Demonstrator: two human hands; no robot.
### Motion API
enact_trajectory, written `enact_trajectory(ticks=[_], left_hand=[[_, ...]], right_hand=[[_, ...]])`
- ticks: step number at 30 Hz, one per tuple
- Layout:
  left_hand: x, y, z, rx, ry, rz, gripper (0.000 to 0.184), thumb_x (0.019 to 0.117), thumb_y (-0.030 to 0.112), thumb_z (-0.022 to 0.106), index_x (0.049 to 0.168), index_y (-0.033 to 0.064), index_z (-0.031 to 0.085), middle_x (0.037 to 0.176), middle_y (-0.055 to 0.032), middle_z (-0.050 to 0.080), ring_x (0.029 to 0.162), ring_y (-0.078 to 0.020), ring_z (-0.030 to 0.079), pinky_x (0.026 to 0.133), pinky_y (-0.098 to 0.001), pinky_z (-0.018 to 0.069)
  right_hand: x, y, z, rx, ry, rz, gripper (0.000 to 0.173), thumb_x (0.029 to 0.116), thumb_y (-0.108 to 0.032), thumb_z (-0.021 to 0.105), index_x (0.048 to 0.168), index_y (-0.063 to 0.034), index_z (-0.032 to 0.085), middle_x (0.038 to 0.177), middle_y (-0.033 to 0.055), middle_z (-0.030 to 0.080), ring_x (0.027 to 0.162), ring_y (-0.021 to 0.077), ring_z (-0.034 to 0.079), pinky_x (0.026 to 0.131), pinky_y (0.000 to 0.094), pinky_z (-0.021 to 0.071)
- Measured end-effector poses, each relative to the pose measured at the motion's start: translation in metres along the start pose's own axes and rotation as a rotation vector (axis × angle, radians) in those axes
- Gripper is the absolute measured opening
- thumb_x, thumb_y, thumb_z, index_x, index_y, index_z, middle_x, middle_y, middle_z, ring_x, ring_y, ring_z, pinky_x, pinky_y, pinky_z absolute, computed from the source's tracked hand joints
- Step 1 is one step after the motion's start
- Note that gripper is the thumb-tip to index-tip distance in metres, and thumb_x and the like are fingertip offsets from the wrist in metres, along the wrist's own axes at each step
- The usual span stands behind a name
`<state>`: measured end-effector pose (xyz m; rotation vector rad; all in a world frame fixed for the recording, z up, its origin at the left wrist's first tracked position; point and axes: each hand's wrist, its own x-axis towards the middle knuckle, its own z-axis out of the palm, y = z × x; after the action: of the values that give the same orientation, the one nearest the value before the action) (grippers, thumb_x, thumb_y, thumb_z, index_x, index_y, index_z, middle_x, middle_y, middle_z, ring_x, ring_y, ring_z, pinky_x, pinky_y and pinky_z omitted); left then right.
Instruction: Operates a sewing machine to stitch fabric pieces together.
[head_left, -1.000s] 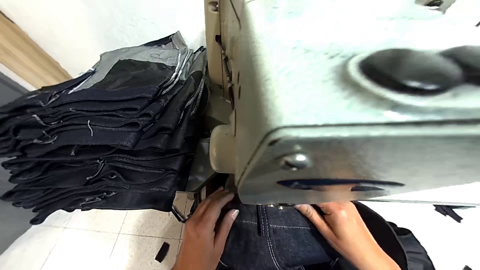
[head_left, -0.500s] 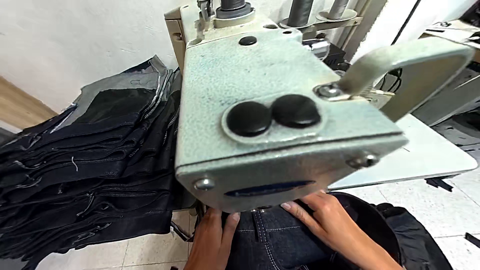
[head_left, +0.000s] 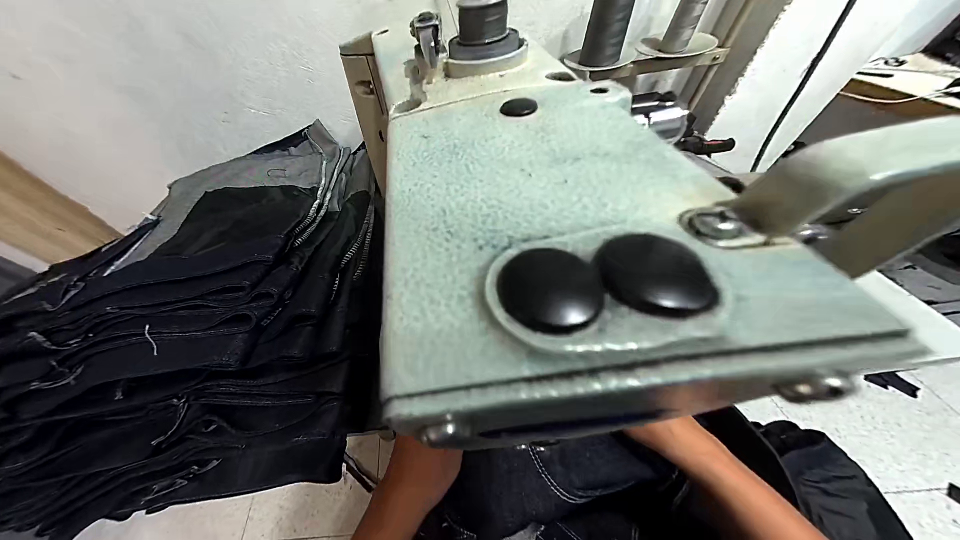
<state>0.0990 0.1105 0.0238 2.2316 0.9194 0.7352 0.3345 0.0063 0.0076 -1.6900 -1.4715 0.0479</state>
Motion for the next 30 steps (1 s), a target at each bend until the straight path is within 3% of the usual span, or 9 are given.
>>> enact_trajectory(ticks=[6, 9, 12, 14, 17, 20, 22, 25, 30], left_hand=[[0.006, 0.004, 0.000, 0.170, -0.044, -0.072, 0.022, 0.0923, 0.008, 0.061, 0.097, -0.0101, 0.073, 0.093, -0.0265, 0.073, 0.092, -0.0396, 0.072, 0.086, -0.0532, 0.0544], [0.005, 0.006, -0.002, 0.190, -0.012, -0.006, 0.020, 0.0912, 0.008, 0.061, 0.093, -0.0088, 0.072, 0.088, -0.0240, 0.072, 0.085, -0.0359, 0.073, 0.080, -0.0496, 0.0567], [-0.002, 0.003, -0.005, 0.209, -0.021, 0.082, 0.020, 0.0901, 0.007, 0.061, 0.092, -0.0091, 0.073, 0.086, -0.0235, 0.073, 0.083, -0.0344, 0.074, 0.079, -0.0473, 0.0572], [-0.007, -0.005, -0.009, 0.151, -0.043, 0.112, 0.018, 0.0902, 0.006, 0.063, 0.095, -0.0086, 0.072, 0.090, -0.0234, 0.073, 0.087, -0.0338, 0.074, 0.082, -0.0472, 0.0574], [0.004, 0.014, -0.025, 0.083, -0.169, 0.014, 0.026, 0.0942, 0.007, 0.056, 0.093, -0.0129, 0.072, 0.091, -0.0251, 0.072, 0.091, -0.0313, 0.070, 0.088, -0.0406, 0.0519], [0.007, 0.016, -0.028, 0.113, -0.221, -0.020, 0.027, 0.0945, 0.009, 0.056, 0.099, -0.0118, 0.073, 0.098, -0.0249, 0.073, 0.099, -0.0313, 0.071, 0.094, -0.0400, 0.0521], [0.006, 0.003, -0.020, 0.140, -0.178, 0.006, 0.025, 0.0929, 0.013, 0.059, 0.095, -0.0078, 0.074, 0.093, -0.0214, 0.074, 0.093, -0.0283, 0.073, 0.088, -0.0408, 0.0547], [-0.003, -0.010, -0.018, 0.129, -0.084, 0.114, 0.018, 0.0914, 0.009, 0.063, 0.095, -0.0055, 0.074, 0.091, -0.0205, 0.074, 0.089, -0.0301, 0.073, 0.085, -0.0462, 0.0568], [-0.002, -0.006, -0.010, 0.181, -0.002, 0.161, 0.020, 0.0905, 0.008, 0.061, 0.097, -0.0067, 0.074, 0.093, -0.0221, 0.074, 0.092, -0.0341, 0.074, 0.084, -0.0496, 0.0582]], right_hand=[[0.001, -0.010, -0.010, 0.074, -0.047, 0.026, 0.023, 0.0933, -0.021, 0.067, 0.089, 0.0002, 0.073, 0.081, 0.0122, 0.070, 0.077, 0.0198, 0.066, 0.076, 0.0404, 0.0489], [0.017, -0.010, -0.010, 0.062, -0.189, 0.103, 0.026, 0.0953, -0.022, 0.069, 0.100, 0.0028, 0.075, 0.093, 0.0157, 0.073, 0.091, 0.0275, 0.068, 0.085, 0.0494, 0.0488], [0.014, -0.010, -0.007, 0.018, -0.142, 0.053, 0.031, 0.0958, -0.027, 0.065, 0.096, 0.0027, 0.075, 0.089, 0.0153, 0.073, 0.086, 0.0274, 0.068, 0.081, 0.0477, 0.0498], [0.012, -0.037, -0.024, 0.033, -0.172, 0.092, 0.030, 0.0994, -0.019, 0.062, 0.097, 0.0094, 0.072, 0.092, 0.0239, 0.071, 0.087, 0.0358, 0.066, 0.084, 0.0492, 0.0489], [0.005, -0.015, -0.021, -0.114, -0.119, -0.005, 0.037, 0.0999, -0.032, 0.058, 0.099, 0.0007, 0.076, 0.093, 0.0164, 0.074, 0.090, 0.0323, 0.072, 0.084, 0.0509, 0.0544], [-0.007, 0.006, -0.044, -0.240, -0.105, 0.050, 0.033, 0.0974, -0.024, 0.063, 0.112, 0.0046, 0.073, 0.107, 0.0237, 0.072, 0.101, 0.0432, 0.070, 0.088, 0.0607, 0.0536], [-0.029, 0.023, -0.068, -0.366, -0.028, 0.018, 0.025, 0.0938, -0.013, 0.061, 0.106, 0.0070, 0.072, 0.099, 0.0251, 0.071, 0.091, 0.0445, 0.071, 0.078, 0.0596, 0.0552], [-0.078, 0.054, -0.091, -0.575, -0.005, -0.056, 0.024, 0.0986, -0.014, 0.051, 0.095, 0.0033, 0.068, 0.085, 0.0210, 0.068, 0.079, 0.0379, 0.070, 0.068, 0.0494, 0.0550], [-0.129, 0.061, -0.097, -0.370, -0.278, -0.255, 0.020, 0.1045, -0.013, 0.053, 0.117, -0.0104, 0.069, 0.099, 0.0219, 0.068, 0.095, 0.0386, 0.068, 0.087, 0.0517, 0.0524]])
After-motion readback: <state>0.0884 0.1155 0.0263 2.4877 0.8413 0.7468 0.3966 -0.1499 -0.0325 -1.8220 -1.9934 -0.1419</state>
